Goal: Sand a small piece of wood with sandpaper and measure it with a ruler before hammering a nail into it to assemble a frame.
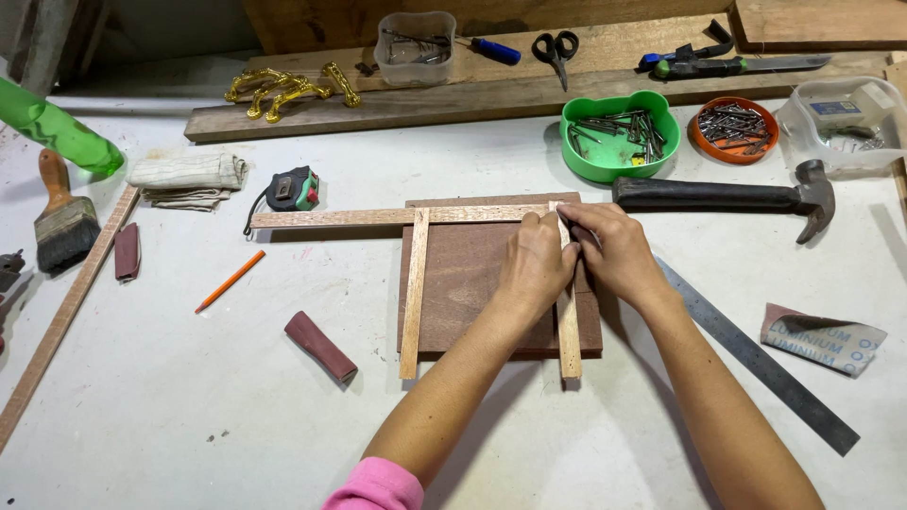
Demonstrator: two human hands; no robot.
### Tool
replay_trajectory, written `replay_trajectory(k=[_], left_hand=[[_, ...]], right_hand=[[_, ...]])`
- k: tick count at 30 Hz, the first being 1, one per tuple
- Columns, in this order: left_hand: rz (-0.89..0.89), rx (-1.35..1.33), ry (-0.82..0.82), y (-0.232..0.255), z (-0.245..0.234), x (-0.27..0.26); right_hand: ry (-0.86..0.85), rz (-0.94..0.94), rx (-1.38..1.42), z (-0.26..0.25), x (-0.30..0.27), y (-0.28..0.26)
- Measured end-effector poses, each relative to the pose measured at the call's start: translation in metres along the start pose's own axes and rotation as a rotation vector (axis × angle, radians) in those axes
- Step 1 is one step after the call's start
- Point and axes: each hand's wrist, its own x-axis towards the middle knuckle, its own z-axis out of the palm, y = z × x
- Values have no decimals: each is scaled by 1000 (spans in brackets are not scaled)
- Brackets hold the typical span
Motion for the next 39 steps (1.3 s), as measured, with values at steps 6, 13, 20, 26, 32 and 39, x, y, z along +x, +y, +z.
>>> replay_trajectory(k=[6,13,20,26,32,39], left_hand=[[17,-11,15,1,-5,-2],[46,-10,29,9,-13,-7],[233,67,107,27,-7,-18],[332,135,47,37,11,-28],[339,146,-9,34,23,-33],[355,131,44,29,10,-35]], right_hand=[[19,-3,-3,-1,-3,0],[78,-15,-27,-20,-18,-12],[120,92,-161,-39,-53,-12],[66,246,-318,-47,-75,-7],[18,378,-320,-44,-87,8],[8,380,-291,-42,-79,12]])
